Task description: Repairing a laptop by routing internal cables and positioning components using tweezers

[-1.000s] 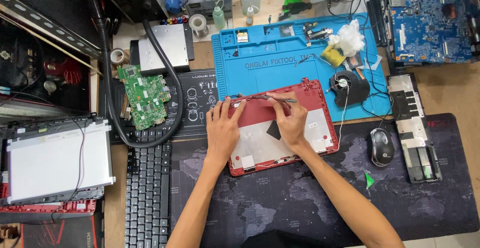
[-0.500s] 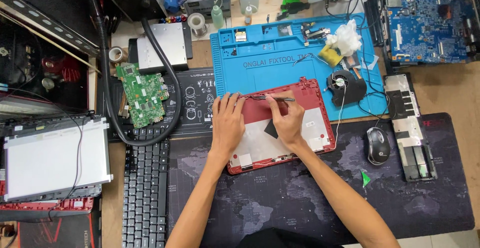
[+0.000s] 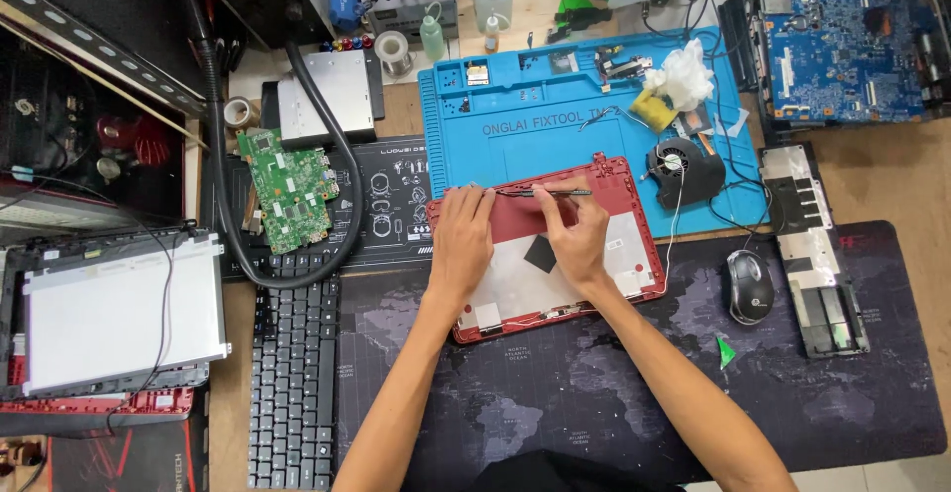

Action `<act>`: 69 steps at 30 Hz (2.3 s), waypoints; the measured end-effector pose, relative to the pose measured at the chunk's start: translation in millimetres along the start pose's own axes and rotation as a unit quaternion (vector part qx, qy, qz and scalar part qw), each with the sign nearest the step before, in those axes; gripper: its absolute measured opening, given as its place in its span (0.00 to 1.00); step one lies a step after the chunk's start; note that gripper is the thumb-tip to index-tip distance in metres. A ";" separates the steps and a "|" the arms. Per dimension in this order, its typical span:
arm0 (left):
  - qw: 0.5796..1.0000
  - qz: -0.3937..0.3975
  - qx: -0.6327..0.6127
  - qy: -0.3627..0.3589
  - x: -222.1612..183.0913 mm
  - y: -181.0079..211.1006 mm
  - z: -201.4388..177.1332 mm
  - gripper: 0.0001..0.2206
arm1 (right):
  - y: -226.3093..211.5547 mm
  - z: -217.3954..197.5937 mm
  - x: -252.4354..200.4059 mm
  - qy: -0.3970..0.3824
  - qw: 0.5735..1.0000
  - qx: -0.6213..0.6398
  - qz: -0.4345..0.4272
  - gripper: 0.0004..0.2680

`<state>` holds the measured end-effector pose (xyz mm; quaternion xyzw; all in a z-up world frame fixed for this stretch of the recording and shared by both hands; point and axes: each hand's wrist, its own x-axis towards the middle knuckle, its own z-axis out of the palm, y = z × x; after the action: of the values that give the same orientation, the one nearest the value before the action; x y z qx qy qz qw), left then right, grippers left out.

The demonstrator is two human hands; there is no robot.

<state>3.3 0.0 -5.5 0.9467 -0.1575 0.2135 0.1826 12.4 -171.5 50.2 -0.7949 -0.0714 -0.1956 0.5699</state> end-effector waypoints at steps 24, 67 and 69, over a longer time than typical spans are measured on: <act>0.999 -0.010 0.036 -0.035 0.0 14.3 -0.6 0.20 | 26.5 -36.6 13.8 0.011 0.996 -0.025 -0.090 0.03; 0.998 -0.014 0.047 -0.045 25.4 24.3 4.3 0.20 | 3.4 -28.5 20.8 -0.004 0.998 0.059 0.034 0.00; 0.998 -0.021 0.029 -0.049 26.7 24.5 5.3 0.18 | 7.9 -29.7 19.4 -0.011 0.998 0.057 0.037 0.01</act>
<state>18.9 -29.7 9.2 0.9640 -0.1399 0.1672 0.1520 26.0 -204.0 59.0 -0.7656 -0.0593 -0.1616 0.6199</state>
